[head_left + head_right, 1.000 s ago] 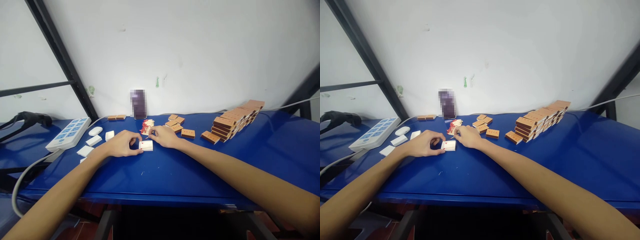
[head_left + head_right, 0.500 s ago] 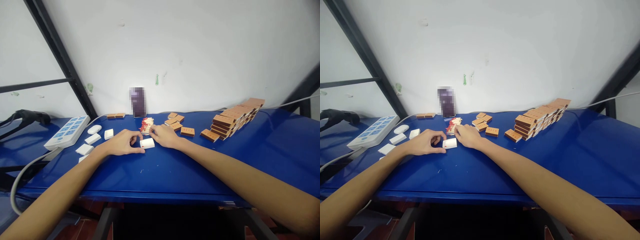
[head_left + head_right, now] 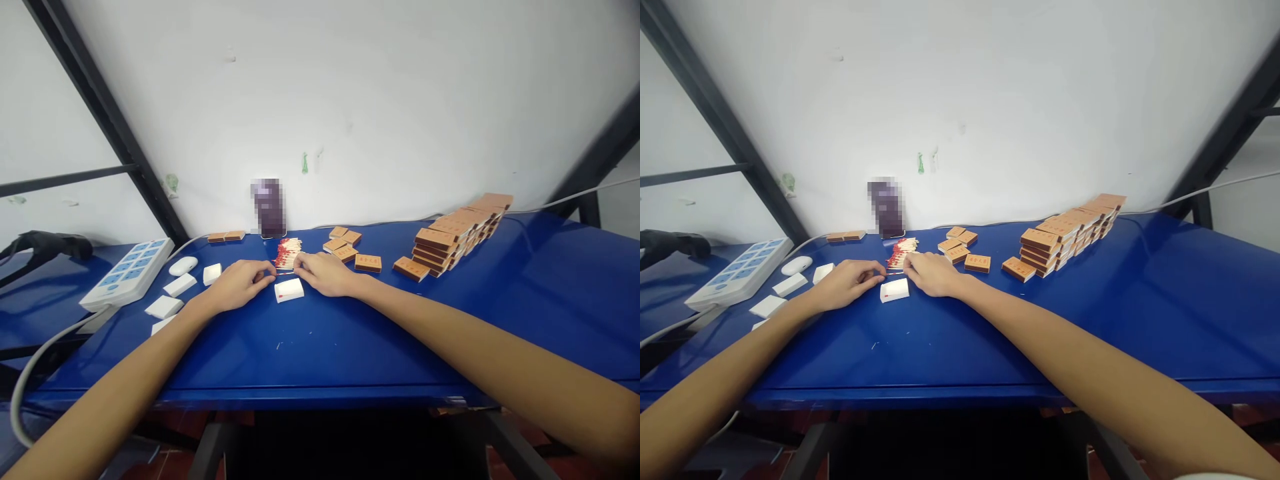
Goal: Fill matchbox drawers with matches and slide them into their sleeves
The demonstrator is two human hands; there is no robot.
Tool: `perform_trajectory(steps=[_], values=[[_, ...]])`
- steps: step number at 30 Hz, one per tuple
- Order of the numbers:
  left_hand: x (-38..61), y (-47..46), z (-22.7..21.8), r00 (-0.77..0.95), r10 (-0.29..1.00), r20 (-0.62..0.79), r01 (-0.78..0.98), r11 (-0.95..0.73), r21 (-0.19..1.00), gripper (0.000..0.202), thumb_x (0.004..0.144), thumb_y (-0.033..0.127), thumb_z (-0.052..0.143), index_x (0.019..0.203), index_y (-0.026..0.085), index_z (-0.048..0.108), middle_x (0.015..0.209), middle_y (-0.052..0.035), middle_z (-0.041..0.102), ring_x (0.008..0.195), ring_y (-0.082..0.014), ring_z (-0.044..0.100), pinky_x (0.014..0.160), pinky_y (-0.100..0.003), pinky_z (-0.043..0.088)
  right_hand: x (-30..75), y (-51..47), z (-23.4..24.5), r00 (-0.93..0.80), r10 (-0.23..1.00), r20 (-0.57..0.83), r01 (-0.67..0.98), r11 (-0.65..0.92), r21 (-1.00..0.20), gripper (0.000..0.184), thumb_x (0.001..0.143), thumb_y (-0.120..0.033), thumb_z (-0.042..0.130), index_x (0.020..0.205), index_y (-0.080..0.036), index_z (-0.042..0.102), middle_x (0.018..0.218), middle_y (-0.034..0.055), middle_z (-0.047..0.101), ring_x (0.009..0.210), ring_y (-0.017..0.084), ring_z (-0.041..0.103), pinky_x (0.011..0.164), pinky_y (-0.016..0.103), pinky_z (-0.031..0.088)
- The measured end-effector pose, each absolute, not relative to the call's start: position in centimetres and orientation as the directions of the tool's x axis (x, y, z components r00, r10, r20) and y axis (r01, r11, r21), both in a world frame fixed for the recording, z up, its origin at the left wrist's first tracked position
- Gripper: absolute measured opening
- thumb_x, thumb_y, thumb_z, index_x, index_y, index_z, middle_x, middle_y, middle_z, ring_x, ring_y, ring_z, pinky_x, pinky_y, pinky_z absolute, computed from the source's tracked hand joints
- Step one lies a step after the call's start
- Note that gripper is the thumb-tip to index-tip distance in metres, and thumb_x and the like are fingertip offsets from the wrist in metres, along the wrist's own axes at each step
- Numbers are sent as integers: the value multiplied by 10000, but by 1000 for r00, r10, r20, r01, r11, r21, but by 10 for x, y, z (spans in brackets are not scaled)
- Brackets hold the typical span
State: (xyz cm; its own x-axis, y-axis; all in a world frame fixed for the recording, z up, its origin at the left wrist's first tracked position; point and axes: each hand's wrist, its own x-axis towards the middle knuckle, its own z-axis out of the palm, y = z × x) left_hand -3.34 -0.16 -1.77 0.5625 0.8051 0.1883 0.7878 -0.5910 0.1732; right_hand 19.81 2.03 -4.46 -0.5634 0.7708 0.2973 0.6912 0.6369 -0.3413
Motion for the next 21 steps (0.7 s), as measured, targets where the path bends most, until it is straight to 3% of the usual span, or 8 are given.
perform_trajectory(steps=[12,21], values=[[-27,-1,-23,563,798,215,774,-600,201,251,925,368,463,909,192,641,563,40,521,511,-117,448,549,-242,292,197,17,-45,-591,741,319,677,671,-302,175,985,-286,388,945,-207,539,793,12,634,677,141,515,646,264,280],[-22,-2,-23,557,782,281,756,-617,219,258,925,381,462,888,189,631,529,57,444,494,-104,390,542,-239,255,198,16,-46,-586,734,343,657,678,-329,160,972,-306,422,975,-218,555,756,-9,613,622,125,475,594,251,242]])
